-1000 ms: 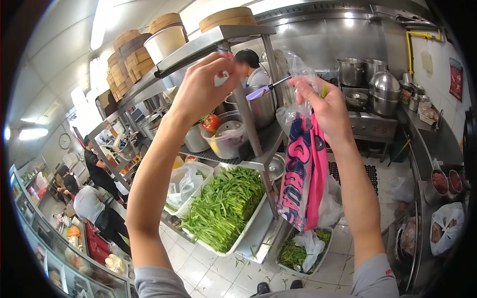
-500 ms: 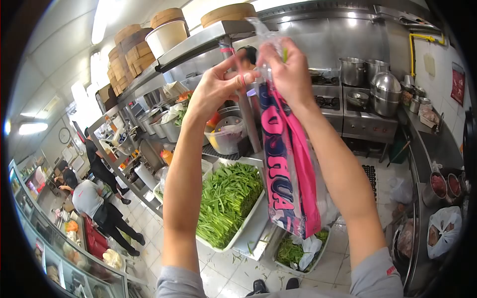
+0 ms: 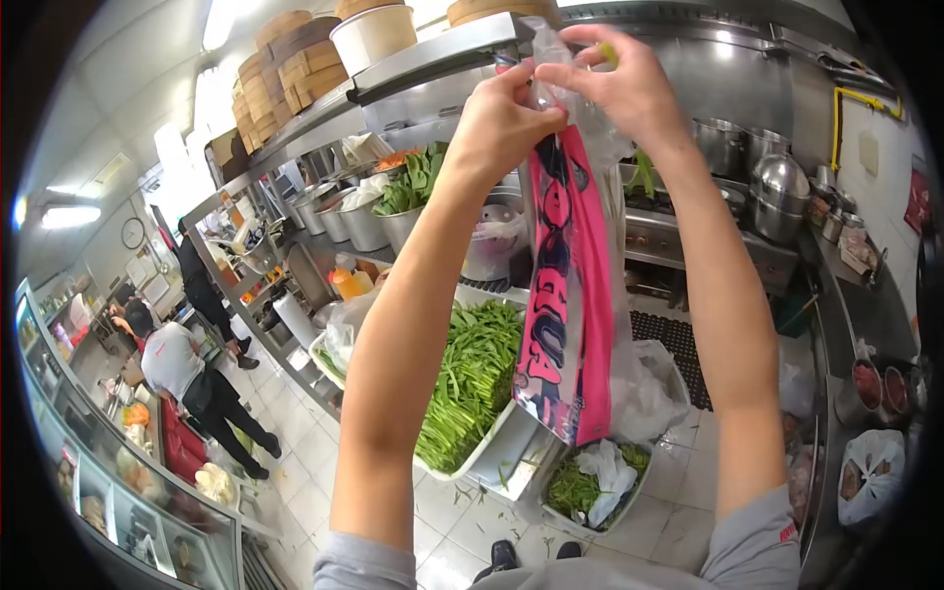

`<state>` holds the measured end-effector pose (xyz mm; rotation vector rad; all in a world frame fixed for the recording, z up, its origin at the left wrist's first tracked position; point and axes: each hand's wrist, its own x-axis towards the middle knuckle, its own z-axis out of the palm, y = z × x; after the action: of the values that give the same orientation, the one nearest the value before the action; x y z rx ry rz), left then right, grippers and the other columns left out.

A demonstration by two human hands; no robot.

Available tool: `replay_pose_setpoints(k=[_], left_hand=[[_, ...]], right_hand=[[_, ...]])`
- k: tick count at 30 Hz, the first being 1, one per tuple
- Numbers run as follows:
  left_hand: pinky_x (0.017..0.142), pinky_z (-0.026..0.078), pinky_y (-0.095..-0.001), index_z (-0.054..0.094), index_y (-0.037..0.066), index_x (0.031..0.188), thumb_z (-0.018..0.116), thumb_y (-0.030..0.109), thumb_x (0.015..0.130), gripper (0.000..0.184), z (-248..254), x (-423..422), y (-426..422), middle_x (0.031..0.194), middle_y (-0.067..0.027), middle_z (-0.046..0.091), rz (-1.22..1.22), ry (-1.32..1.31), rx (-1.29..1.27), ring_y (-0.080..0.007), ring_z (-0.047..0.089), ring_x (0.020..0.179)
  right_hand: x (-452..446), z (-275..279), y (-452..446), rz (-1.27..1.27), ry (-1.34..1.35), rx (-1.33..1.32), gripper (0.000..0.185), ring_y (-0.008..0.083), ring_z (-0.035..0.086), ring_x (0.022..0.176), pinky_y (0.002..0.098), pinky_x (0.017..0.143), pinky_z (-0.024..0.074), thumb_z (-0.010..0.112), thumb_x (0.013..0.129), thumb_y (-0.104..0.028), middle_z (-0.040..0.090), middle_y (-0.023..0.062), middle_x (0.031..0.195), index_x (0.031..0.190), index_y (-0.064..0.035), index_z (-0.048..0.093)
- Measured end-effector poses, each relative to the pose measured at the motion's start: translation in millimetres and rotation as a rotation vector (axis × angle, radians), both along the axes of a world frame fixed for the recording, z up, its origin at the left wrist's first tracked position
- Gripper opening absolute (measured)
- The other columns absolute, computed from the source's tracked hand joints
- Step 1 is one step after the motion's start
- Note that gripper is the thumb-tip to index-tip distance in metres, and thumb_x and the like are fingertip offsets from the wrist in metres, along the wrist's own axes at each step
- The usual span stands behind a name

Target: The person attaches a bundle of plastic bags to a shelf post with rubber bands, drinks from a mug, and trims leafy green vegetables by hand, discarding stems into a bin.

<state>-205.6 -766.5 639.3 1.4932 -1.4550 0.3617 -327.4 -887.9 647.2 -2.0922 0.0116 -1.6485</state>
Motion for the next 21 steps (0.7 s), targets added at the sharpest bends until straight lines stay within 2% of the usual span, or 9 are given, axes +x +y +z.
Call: replay_pose_setpoints(k=[2,3,6,7,11,13,14,16,21], left_hand=[[0.059,0.041,-0.0225,0.062,-0.002,0.118,0.073,0.017,0.079,0.045,-5.0,6.4,-11.0,0.075,0.0026,0.060,-0.007,-0.017,-0.099,-0.0041,0.048,0.065],[0.060,0.042,-0.0224,0.054,-0.006,0.129,0.074,0.017,0.078,0.059,-1.2,1.6,-4.4,0.078,0.0015,0.059,-0.063,0.036,-0.019,-0.0045,0.049,0.068],[0.063,0.044,-0.0226,0.047,-0.006,0.138,0.075,0.019,0.078,0.071,-0.9,-12.6,2.7,0.079,0.0010,0.059,0.119,-0.029,-0.012,-0.0046,0.050,0.071],[0.066,0.045,-0.0251,0.046,-0.002,0.141,0.076,0.023,0.077,0.075,-6.5,-8.5,-4.3,0.079,-0.0008,0.058,0.039,-0.037,-0.103,-0.0074,0.051,0.071],[0.068,0.049,-0.0300,0.049,0.001,0.138,0.078,0.026,0.076,0.073,-13.2,-12.4,-6.2,0.076,-0.0054,0.061,0.161,-0.182,-0.193,-0.0130,0.057,0.069],[0.069,0.050,-0.0320,0.053,0.000,0.135,0.078,0.027,0.076,0.069,-16.5,-12.2,-4.7,0.077,-0.0082,0.065,0.207,-0.206,-0.191,-0.0152,0.061,0.070],[0.069,0.051,-0.0321,0.056,-0.001,0.129,0.078,0.027,0.076,0.064,-15.5,-10.7,-2.3,0.078,-0.0086,0.066,0.242,-0.222,-0.158,-0.0150,0.062,0.071],[0.069,0.051,-0.0322,0.061,-0.002,0.119,0.078,0.027,0.076,0.055,-9.8,-9.9,2.9,0.080,-0.0093,0.068,0.312,-0.255,-0.088,-0.0146,0.064,0.072],[0.069,0.053,-0.0321,0.063,0.001,0.095,0.072,0.030,0.085,0.033,-6.4,4.8,3.1,0.085,-0.0071,0.070,0.032,0.197,-0.247,-0.0156,0.066,0.076]], right_hand=[[-12.3,-7.5,5.5,-0.360,-0.156,-0.127,0.060,0.0226,0.068,0.083,0.0347,0.073,0.0532,0.084,0.069,-0.038,0.068,0.0140,0.108,0.114,-0.0036,0.064],[-12.8,-13.0,7.5,-0.475,-0.347,-0.202,0.051,0.0251,0.068,0.079,0.0363,0.071,0.0529,0.084,0.069,-0.039,0.070,0.0149,0.097,0.102,-0.0036,0.068],[-23.5,-25.5,20.9,-0.169,-0.012,0.058,0.041,0.0241,0.068,0.074,0.0363,0.069,0.0525,0.082,0.071,-0.038,0.071,0.0127,0.084,0.090,-0.0030,0.071],[-16.2,-29.5,22.6,-0.121,0.015,0.043,0.033,0.0215,0.067,0.069,0.0353,0.068,0.0518,0.080,0.073,-0.034,0.070,0.0119,0.074,0.082,-0.0026,0.073],[2.0,-24.7,8.4,0.099,0.078,0.270,0.028,0.0172,0.065,0.069,0.0323,0.067,0.0505,0.076,0.075,-0.027,0.070,0.0096,0.075,0.084,-0.0001,0.073],[-1.4,-19.5,14.3,0.083,0.214,0.338,0.025,0.0097,0.056,0.063,0.0264,0.056,0.0427,0.075,0.078,-0.025,0.066,0.0037,0.074,0.088,-0.0018,0.072],[-3.4,-16.6,17.3,0.076,0.285,0.369,0.024,0.0059,0.052,0.060,0.0234,0.051,0.0387,0.075,0.080,-0.024,0.064,0.0008,0.073,0.089,-0.0027,0.071],[-5.2,-12.3,15.7,0.413,0.257,0.529,0.021,0.0039,0.045,0.056,0.0217,0.047,0.0307,0.073,0.081,-0.024,0.060,-0.0016,0.073,0.088,-0.0053,0.068],[-26.2,8.6,24.1,0.836,0.133,0.598,0.015,0.0016,0.037,0.051,0.0210,0.042,0.0218,0.072,0.079,-0.017,0.053,-0.0055,0.067,0.073,-0.0120,0.060]])
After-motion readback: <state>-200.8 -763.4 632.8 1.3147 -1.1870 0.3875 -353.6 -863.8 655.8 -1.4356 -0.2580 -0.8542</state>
